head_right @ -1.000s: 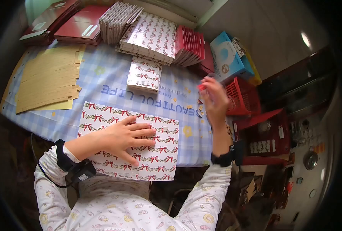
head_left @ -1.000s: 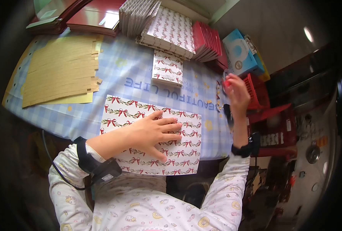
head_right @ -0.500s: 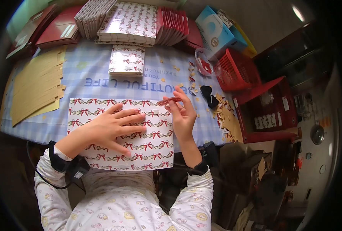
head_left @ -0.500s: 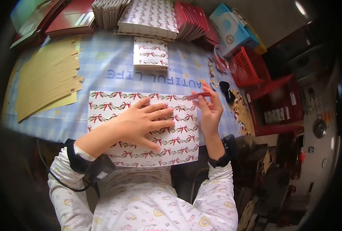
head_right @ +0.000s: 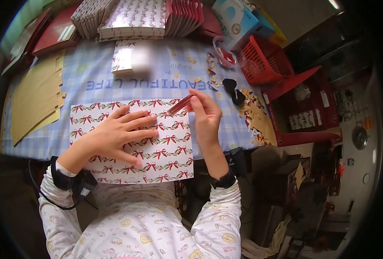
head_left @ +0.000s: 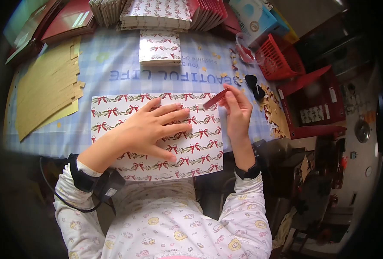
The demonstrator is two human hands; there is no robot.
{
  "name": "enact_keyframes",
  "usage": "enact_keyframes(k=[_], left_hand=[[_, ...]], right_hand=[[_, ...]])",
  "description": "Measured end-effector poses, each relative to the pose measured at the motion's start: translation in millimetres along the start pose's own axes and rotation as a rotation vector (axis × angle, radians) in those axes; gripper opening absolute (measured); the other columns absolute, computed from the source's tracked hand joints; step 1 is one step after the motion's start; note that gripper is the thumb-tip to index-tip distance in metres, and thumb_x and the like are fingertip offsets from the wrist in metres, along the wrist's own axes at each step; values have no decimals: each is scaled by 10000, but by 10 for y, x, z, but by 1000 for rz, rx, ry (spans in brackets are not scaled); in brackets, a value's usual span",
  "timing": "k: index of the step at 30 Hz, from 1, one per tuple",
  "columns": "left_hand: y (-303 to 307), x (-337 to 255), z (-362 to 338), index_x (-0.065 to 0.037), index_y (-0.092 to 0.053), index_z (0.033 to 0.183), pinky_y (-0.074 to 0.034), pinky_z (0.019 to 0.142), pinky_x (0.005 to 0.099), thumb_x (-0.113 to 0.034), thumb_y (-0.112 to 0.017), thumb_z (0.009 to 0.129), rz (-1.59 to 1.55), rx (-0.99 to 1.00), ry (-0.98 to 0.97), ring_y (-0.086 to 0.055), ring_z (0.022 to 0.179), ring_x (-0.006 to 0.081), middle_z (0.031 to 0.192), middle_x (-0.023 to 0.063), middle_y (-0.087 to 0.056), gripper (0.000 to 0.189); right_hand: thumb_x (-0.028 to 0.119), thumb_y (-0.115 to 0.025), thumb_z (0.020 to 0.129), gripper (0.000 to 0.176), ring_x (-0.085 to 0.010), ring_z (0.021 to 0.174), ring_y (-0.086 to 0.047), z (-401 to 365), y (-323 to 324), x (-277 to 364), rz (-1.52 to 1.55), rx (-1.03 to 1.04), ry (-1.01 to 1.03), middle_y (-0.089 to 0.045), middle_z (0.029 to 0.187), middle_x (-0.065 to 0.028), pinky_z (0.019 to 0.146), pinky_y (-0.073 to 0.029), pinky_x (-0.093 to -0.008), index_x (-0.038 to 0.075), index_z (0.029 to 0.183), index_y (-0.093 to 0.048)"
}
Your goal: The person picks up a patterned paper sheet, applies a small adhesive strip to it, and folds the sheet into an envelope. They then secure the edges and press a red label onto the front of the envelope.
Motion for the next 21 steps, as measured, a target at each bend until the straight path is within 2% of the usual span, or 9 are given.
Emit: enact_keyframes(k=[2, 8, 14, 16, 17, 19, 20, 21], left_hand=[[-2, 6, -9, -219, -400, 1190, -151, 957, 461, -583, -525, 637, 2, -3, 6, -267, 1188, 209, 1274, 40, -324, 673], [-4, 4, -7, -219, -407, 1183, -161, 953, 464, -597, -518, 632, -2, -25, -7, -268, 1188, 211, 1274, 40, -324, 678], [14, 6, -11, -221, -405, 1184, -145, 954, 477, -608, -516, 624, -7, -33, -10, -263, 1191, 219, 1272, 37, -326, 690], [86, -28, -7, -131, -439, 1144, -222, 938, 444, -453, -572, 671, -22, -53, -50, -306, 1162, 230, 1243, 83, -356, 587], [89, -12, -7, -131, -439, 1144, -222, 938, 444, -453, -572, 671, -21, -57, -47, -306, 1162, 230, 1243, 83, -356, 587], [250, 240, -33, -71, -476, 1091, -303, 901, 390, -332, -608, 692, -529, -268, 105, -393, 1093, 264, 1179, 126, -419, 494], [372, 309, -36, -32, -505, 1021, -361, 848, 350, -239, -619, 698, -525, -433, 107, -472, 997, 273, 1059, 141, -507, 401], [398, 317, -9, -32, -505, 1021, -361, 848, 350, -239, -619, 698, -517, -437, 111, -472, 997, 273, 1059, 141, -507, 401]], right_hand=[[28, -515, 775, 199, -77, 594, -516, -11, -65, -22, -46, 27, -24, -567, 727, -43, 558, -434, -199, -17, 967, -545], [41, -539, 766, 165, -97, 615, -559, -22, -63, -86, -74, 14, -121, -583, 742, -60, 563, -468, -203, -20, 919, -550], [63, -552, 768, 137, -145, 678, -600, -38, -96, -56, -186, 46, -90, -596, 755, -76, 558, -479, -207, -24, 873, -558], [63, -550, 769, 132, -149, 677, -602, -51, -142, -17, -187, 59, -44, -596, 755, -79, 554, -479, -208, -25, 867, -559], [63, -548, 771, 127, -153, 675, -603, -62, -166, 25, -189, 71, 3, -597, 754, -81, 550, -479, -209, -27, 860, -561], [58, -546, 772, 126, -157, 686, -604, -73, -168, 46, -158, 72, -2, -597, 764, -83, 552, -477, -210, -26, 864, -562], [54, -543, 773, 126, -160, 698, -604, -74, -170, 51, -125, 68, -9, -598, 774, -86, 554, -475, -211, -26, 868, -563], [54, -543, 773, 126, -160, 698, -604, -81, -176, 52, -119, 75, -5, -598, 774, -86, 554, -475, -211, -26, 868, -563]])
Point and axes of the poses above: each hand's wrist, its own z-axis towards the middle knuckle, its own y-axis out of the back of the hand, x = y × z, the point moved 9 cm from there along z, towards the middle knuckle
